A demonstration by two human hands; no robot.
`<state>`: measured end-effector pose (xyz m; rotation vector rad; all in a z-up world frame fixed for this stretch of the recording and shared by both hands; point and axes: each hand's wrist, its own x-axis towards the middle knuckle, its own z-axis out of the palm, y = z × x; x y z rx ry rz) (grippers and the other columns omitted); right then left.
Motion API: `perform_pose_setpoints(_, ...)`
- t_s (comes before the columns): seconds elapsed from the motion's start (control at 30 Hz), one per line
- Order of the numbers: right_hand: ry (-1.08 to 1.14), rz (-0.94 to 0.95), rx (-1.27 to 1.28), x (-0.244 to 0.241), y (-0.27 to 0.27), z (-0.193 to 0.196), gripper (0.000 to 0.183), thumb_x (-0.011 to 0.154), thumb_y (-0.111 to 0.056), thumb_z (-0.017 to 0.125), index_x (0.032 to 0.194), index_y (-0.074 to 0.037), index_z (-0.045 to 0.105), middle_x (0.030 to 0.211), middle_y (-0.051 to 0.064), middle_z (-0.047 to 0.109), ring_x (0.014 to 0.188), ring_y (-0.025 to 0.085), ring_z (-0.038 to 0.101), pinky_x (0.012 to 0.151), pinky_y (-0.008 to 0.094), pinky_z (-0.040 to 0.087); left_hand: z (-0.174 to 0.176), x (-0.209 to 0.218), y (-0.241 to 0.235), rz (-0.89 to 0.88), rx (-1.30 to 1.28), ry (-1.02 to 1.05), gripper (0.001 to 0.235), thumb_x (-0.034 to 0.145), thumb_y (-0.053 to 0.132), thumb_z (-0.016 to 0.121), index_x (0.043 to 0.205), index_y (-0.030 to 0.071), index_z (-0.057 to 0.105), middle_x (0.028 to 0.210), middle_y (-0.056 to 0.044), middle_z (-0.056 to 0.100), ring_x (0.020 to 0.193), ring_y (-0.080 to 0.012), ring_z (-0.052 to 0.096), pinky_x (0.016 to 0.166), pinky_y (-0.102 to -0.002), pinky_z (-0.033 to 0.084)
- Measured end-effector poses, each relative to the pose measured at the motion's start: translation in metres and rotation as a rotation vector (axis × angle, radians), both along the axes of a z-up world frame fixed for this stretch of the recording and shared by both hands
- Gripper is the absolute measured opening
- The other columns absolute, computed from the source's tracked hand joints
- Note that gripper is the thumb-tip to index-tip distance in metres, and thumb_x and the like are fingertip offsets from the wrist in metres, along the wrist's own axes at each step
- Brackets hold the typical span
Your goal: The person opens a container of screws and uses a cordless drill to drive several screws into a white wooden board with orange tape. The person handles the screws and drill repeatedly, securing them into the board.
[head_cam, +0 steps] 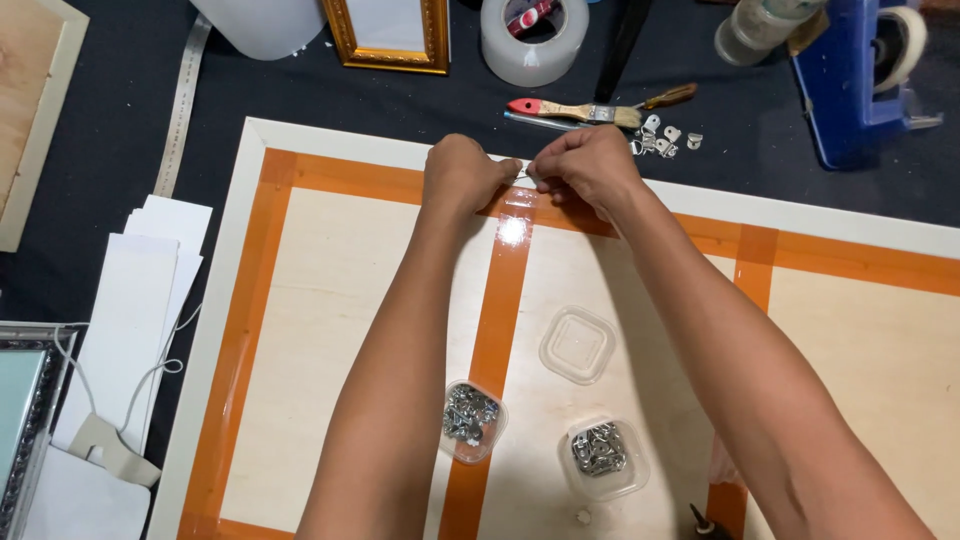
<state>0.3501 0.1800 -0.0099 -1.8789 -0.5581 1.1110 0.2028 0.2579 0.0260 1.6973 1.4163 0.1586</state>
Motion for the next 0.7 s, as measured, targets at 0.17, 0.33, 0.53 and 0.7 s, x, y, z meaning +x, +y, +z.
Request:
perform_pose_setpoints(0.17, 0.048, -0.018, 0.009, -0.001, -0.001, 0.002, 0.015, 0.078, 0.001, 0.075, 0.093, 0.003, 0.073, 0.078, 0.013, 0.072, 0.066, 0.018, 0.076, 0.052, 0.022, 0.064, -0.020, 0.005, 0.007, -0.031, 0.042, 0.074, 0.022, 0.083, 0.018, 0.084, 0.088, -0.002, 0.078, 0.081, -0.021, 0.075, 0.091, -0.0407, 0.077, 0.083, -0.051, 0.063)
perform_pose_setpoints(0.33, 0.086, -0.007, 0.037, 0.002, 0.000, -0.004, 0.018, 0.079, 0.001, 0.079, 0.095, 0.004, 0.071, 0.077, 0.012, 0.071, 0.066, 0.019, 0.077, 0.054, 0.022, 0.066, -0.006, -0.001, 0.001, -0.069, 0.046, 0.041, 0.020, 0.082, 0.017, 0.084, 0.085, -0.002, 0.079, 0.080, -0.021, 0.075, 0.090, -0.0413, 0.077, 0.085, -0.051, 0.062)
perform_pose_setpoints(0.53, 0.070, 0.023, 0.056, 0.005, 0.000, -0.007, 0.017, 0.079, 0.001, 0.080, 0.093, 0.005, 0.071, 0.078, 0.013, 0.071, 0.067, 0.020, 0.078, 0.054, 0.024, 0.066, -0.021, -0.001, 0.005, -0.077, 0.009, -0.018, 0.015, 0.087, 0.008, 0.073, 0.094, -0.005, 0.078, 0.089, -0.024, 0.076, 0.098, -0.0434, 0.075, 0.088, -0.058, 0.059)
perform_pose_setpoints(0.7, 0.080, 0.001, 0.061, 0.003, -0.002, -0.003, 0.018, 0.077, 0.000, 0.082, 0.092, 0.003, 0.071, 0.075, 0.012, 0.071, 0.064, 0.019, 0.077, 0.053, 0.023, 0.066, -0.027, 0.005, 0.004, -0.039, 0.019, 0.038, 0.025, 0.087, 0.013, 0.073, 0.102, -0.007, 0.075, 0.093, -0.025, 0.074, 0.099, -0.0449, 0.074, 0.086, -0.063, 0.059)
